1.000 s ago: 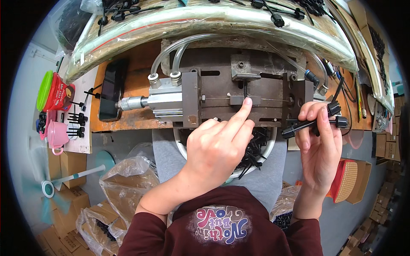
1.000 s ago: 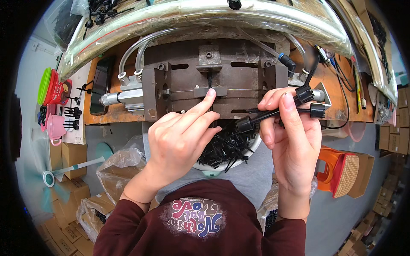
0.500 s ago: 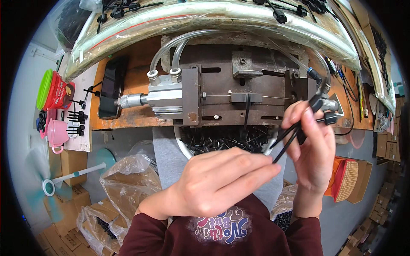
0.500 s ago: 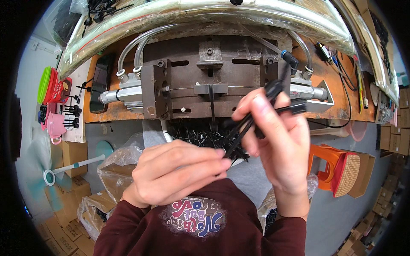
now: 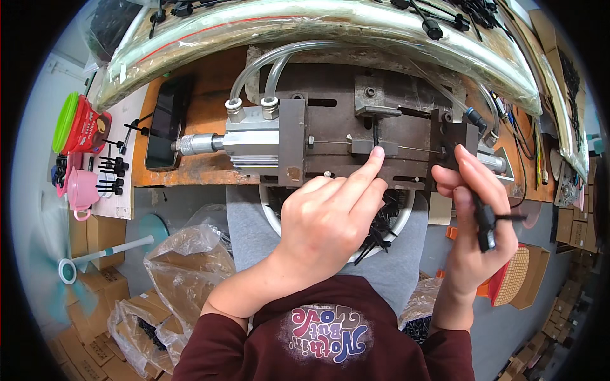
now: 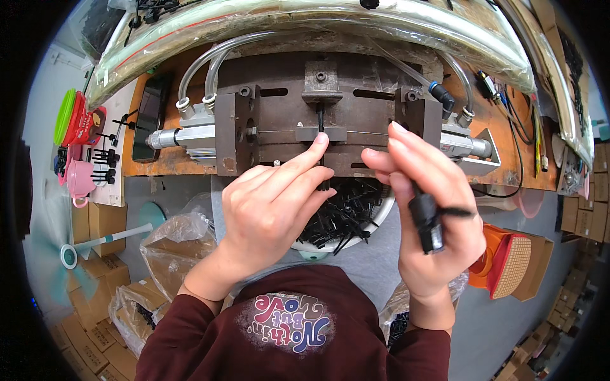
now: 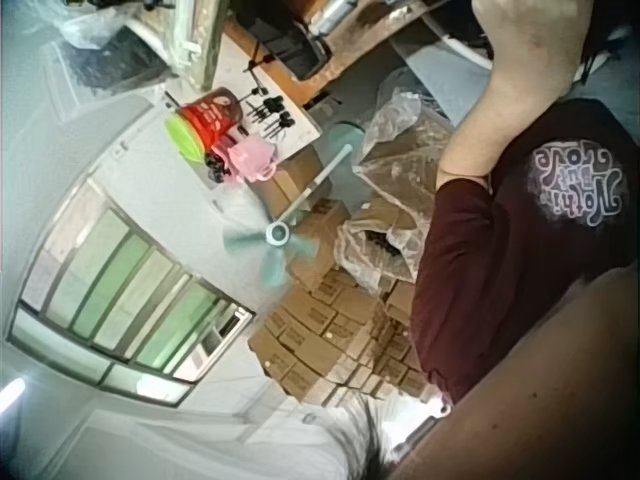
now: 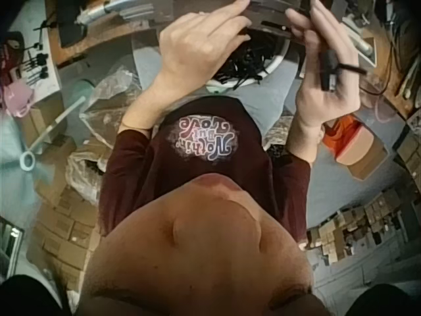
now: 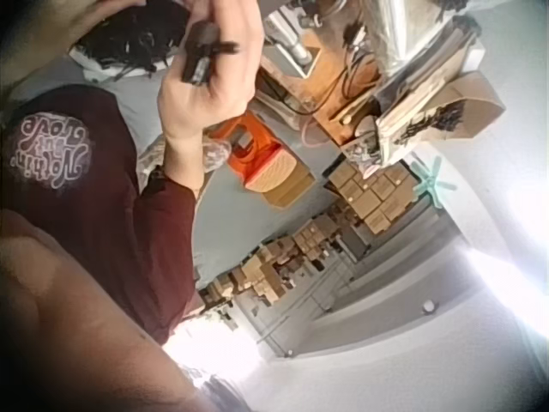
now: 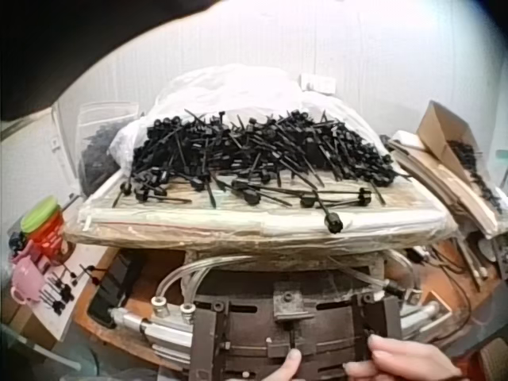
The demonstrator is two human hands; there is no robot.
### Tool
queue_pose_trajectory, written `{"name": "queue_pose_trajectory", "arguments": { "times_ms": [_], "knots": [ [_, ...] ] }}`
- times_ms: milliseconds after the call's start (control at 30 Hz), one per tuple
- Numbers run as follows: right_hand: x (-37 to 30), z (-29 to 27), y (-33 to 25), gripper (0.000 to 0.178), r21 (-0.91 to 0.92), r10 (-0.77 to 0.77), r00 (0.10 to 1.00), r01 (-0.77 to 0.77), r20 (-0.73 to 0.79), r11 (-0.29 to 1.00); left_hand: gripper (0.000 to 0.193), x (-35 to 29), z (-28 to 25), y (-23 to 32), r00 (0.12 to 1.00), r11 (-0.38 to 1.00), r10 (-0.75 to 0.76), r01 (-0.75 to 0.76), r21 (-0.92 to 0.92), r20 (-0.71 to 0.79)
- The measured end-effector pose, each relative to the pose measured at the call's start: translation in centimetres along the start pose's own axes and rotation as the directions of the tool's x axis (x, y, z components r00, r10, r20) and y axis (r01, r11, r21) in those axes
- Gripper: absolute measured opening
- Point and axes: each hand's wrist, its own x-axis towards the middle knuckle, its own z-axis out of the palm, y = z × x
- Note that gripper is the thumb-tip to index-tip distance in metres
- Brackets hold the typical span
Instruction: The person is sitting at a workbench and using a mechanical fixture to assemble or process black plastic cable components.
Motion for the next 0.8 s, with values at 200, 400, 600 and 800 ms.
{"name": "queue_pose_trajectory", "arguments": {
  "times_ms": [200, 400, 600, 800],
  "knots": [
    [-0.6, 0.2, 0.2, 0.027, -0.215, -0.224, 0.972, 0.235, 0.076, 0.948, 0.029, 0.2, -0.6, 0.1, 0.999, 0.998, -0.027, 0.029, -0.054, 0.036],
    [-1.1, 1.2, 0.0, 0.033, -0.196, -0.291, 0.937, 0.327, 0.195, 0.924, 0.040, 0.3, -2.3, 1.1, 0.999, 0.734, -0.028, 0.010, -0.679, -0.016],
    [-0.9, 1.7, 0.7, 0.034, -0.208, -0.342, 0.928, 0.368, 0.151, 0.906, 0.036, -0.1, -3.1, 1.1, 0.999, 0.725, -0.045, 0.049, -0.687, 0.024],
    [-1.3, 0.2, 1.0, 0.036, -0.246, -0.227, 0.968, 0.246, 0.104, 0.937, 0.030, -0.8, -1.3, 0.2, 1.000, 0.979, -0.016, 0.014, -0.203, -0.005]
  ]
}}
